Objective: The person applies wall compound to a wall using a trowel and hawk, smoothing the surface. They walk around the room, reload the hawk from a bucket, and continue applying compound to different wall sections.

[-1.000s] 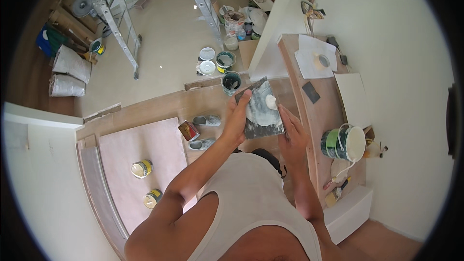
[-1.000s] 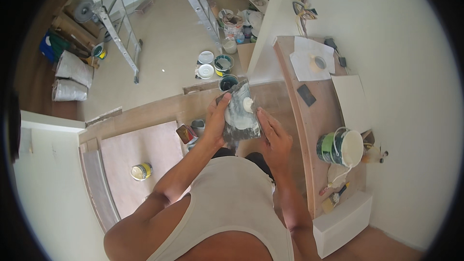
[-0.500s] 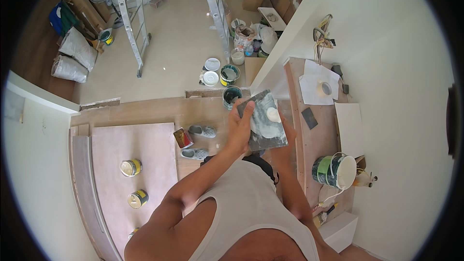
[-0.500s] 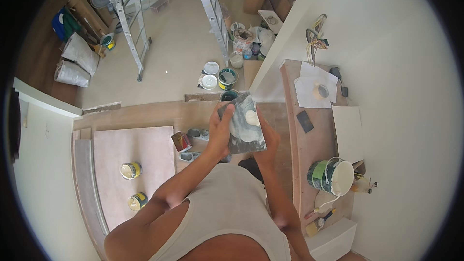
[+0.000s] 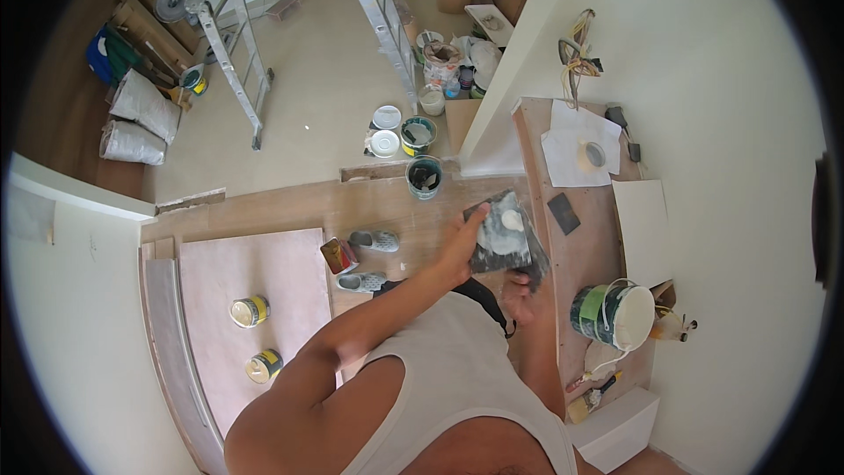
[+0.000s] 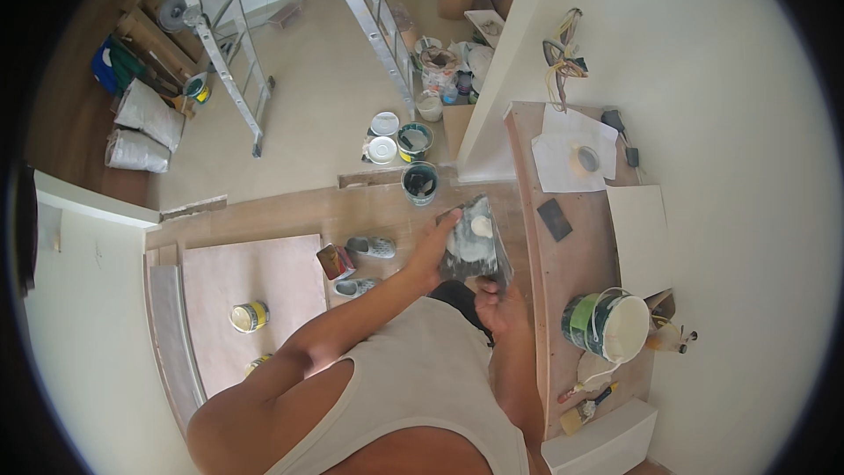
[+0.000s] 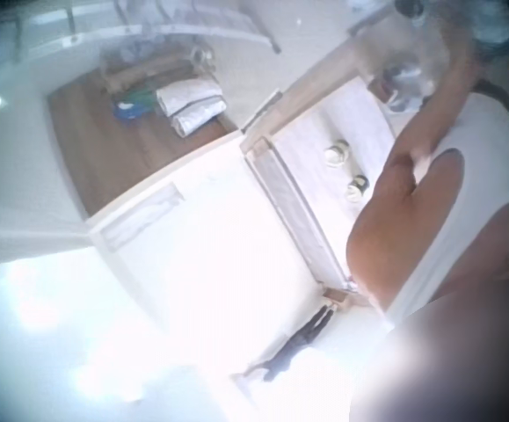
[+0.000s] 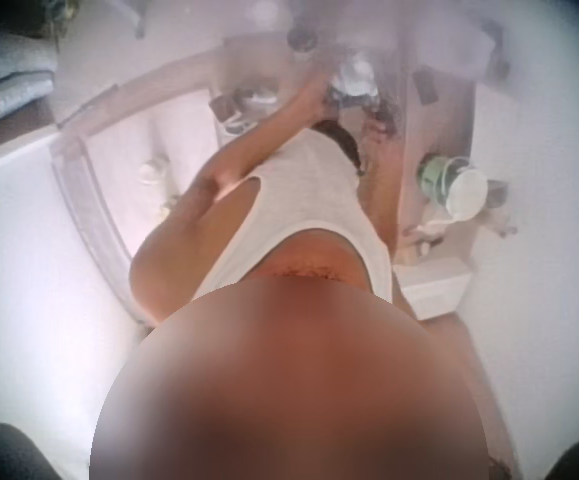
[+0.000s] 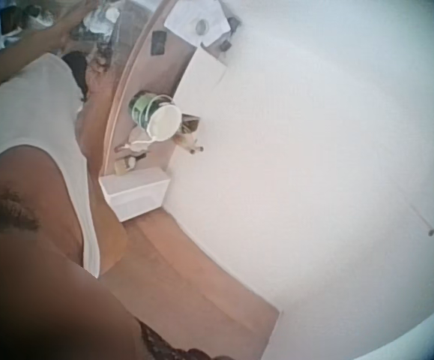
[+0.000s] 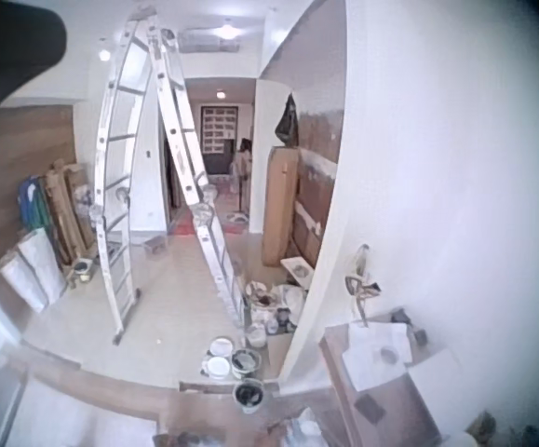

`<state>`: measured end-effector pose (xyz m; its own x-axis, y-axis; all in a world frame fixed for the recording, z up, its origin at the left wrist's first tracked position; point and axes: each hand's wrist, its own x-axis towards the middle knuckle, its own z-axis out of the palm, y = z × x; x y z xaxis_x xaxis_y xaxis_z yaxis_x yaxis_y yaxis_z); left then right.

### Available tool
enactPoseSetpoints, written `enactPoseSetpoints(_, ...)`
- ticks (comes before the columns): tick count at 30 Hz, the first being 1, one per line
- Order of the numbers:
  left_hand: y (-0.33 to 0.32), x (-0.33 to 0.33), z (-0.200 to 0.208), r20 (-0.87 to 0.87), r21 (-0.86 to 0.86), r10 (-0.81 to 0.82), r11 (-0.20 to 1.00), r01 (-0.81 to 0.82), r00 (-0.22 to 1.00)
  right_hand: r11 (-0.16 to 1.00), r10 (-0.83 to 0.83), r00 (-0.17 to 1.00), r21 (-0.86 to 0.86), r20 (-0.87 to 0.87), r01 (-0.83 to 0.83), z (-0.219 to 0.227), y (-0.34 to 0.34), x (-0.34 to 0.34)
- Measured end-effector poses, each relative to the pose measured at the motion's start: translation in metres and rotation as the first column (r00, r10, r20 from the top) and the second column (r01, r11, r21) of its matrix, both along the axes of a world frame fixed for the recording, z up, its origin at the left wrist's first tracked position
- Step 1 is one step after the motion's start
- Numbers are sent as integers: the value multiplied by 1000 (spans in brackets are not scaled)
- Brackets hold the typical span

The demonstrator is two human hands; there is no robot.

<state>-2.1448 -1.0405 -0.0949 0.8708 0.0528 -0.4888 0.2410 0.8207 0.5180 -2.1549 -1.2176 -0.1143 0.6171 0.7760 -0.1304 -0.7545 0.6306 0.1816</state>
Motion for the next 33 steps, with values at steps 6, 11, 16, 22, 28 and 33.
enactPoseSetpoints(6,14,37,22,106,-54,198,980,-193,974,790,-193,975,-571,114,223,-50,-31,38)
enactPoseSetpoints(11,85,53,-41,46,232,496,839,-492,867,348,55,908,-861,414,372,-17,-1,90)
enactPoseSetpoints(16,130,72,-81,-93,452,640,710,-540,763,-64,702,651,-885,289,462,-28,33,148)
enactPoseSetpoints(22,168,166,-167,-122,585,501,734,-346,857,-2,968,111,-437,225,899,-67,143,229)
enactPoseSetpoints(28,220,279,-254,-217,584,306,802,-128,927,-4,972,89,-365,218,931,-145,244,331)
enactPoseSetpoints(33,247,340,-336,-242,708,285,705,-32,927,39,990,18,-391,143,919,-207,306,398)
